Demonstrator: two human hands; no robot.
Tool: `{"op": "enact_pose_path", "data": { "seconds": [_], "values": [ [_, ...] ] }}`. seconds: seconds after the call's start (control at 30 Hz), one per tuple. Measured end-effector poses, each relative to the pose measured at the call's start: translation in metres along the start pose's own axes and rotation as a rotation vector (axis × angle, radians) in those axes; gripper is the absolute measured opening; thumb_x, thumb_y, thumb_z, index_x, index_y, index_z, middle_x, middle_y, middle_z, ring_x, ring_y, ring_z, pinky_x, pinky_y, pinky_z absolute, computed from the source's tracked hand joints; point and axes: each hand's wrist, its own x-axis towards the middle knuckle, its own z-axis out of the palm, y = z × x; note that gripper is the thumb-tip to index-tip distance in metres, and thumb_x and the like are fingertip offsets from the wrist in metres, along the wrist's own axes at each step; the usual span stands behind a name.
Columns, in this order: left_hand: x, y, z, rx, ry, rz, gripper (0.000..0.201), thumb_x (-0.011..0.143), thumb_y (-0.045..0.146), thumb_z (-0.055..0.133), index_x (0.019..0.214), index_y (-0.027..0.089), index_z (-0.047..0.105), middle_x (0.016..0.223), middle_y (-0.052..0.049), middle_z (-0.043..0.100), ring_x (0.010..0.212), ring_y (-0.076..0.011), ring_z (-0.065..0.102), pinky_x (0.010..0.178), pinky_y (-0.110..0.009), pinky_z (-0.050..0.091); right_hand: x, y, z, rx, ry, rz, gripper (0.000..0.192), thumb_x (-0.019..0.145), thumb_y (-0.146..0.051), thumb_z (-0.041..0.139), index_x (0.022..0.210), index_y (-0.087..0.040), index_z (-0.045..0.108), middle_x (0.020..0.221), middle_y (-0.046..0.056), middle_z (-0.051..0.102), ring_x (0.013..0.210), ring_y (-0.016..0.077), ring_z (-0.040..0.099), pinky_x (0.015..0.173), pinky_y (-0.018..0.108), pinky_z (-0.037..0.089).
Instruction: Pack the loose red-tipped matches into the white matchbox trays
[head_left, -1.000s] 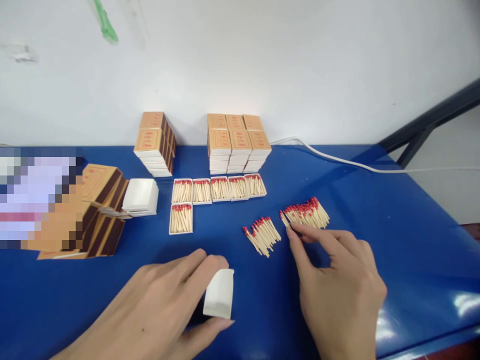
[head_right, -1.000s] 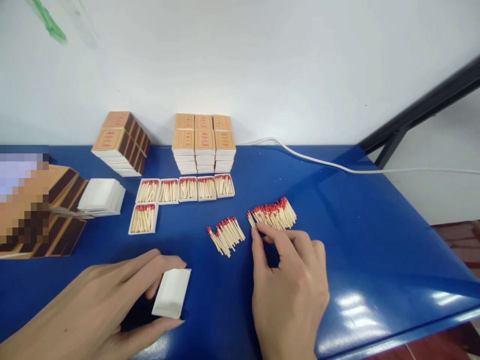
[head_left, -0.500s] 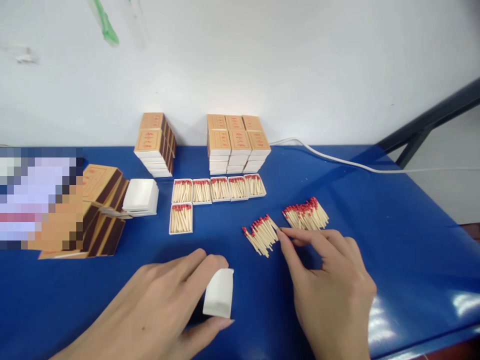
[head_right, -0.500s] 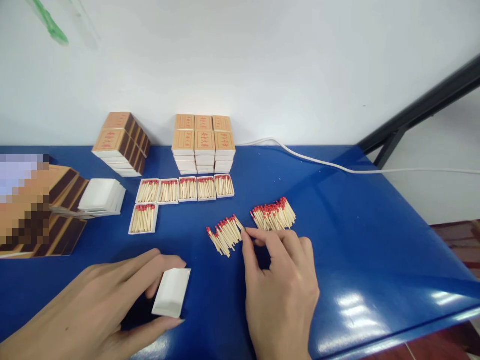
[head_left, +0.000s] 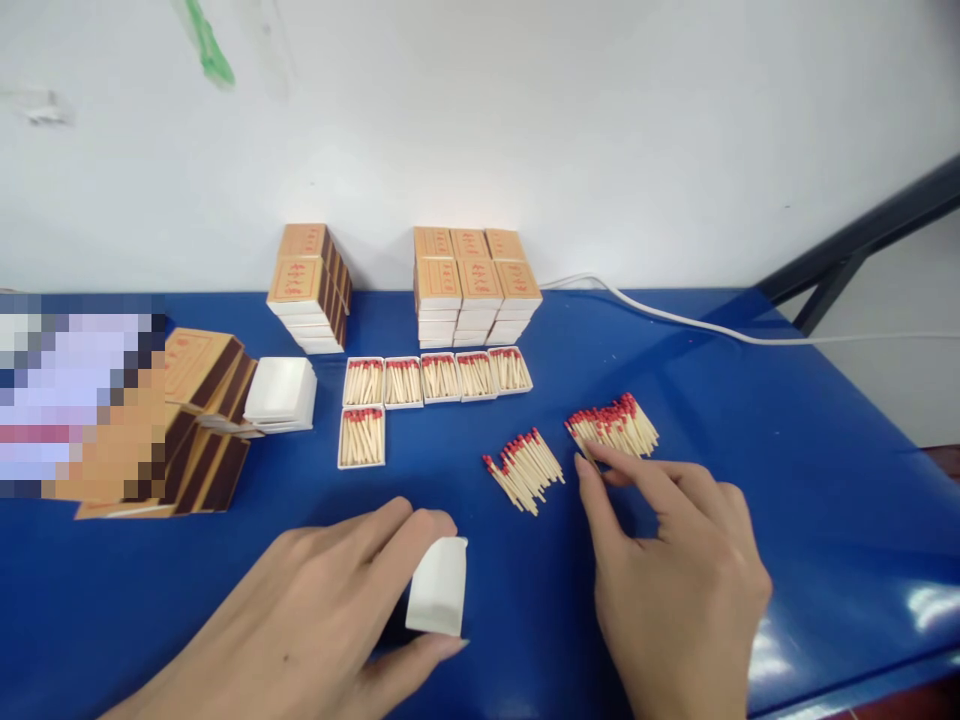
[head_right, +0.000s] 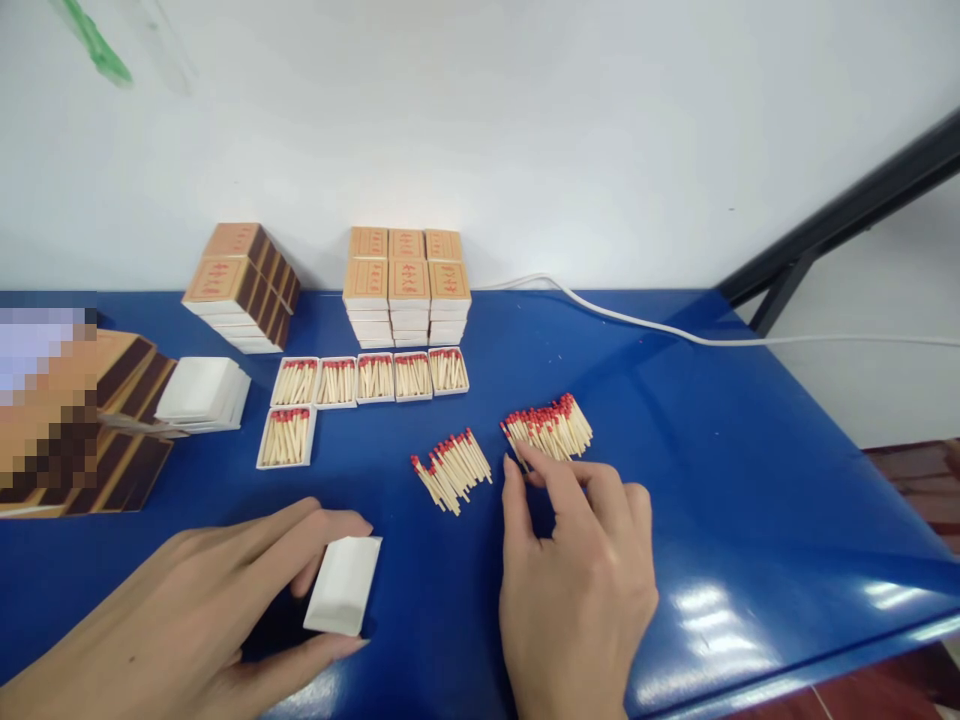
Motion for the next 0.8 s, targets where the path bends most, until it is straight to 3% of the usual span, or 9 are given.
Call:
{"op": "enact_pose_path", "data": {
  "seconds": [0.3, 0.8],
  "values": [
    [0.0003, -0.0001, -0.0002, 0.003, 0.041, 0.012, 0.076, 0.08, 0.029, 0.104, 0.138, 0.033, 0.055, 0.109, 0.006, 0.082, 0.08, -0.0257, 0.086, 0.057, -0.038, 0.059, 0.0007, -0.0003, -0.0005, -0.011, 0.022, -0.013, 0.028, 0.114, -0.044, 0.069, 0.105, -0.024, 0.087, 0.095, 0.006, 0.077, 0.089, 0.0279, 0.06, 0.074, 0.039, 0.045],
    [0.0005, -0.0004, 0.0009, 0.003, 0.037, 0.014, 0.076, 0.08, 0.031, 0.105, 0.137, 0.033, 0.055, 0.107, 0.007, 0.082, 0.078, -0.0258, 0.085, 0.055, -0.038, 0.057, 0.0021, -0.0033, 0.0023, 0.052, -0.011, -0.062, 0.025, 0.115, -0.041, 0.07, 0.101, -0.025, 0.085, 0.092, 0.004, 0.076, 0.088, 0.0259, 0.061, 0.075, 0.037, 0.046]
  ]
}}
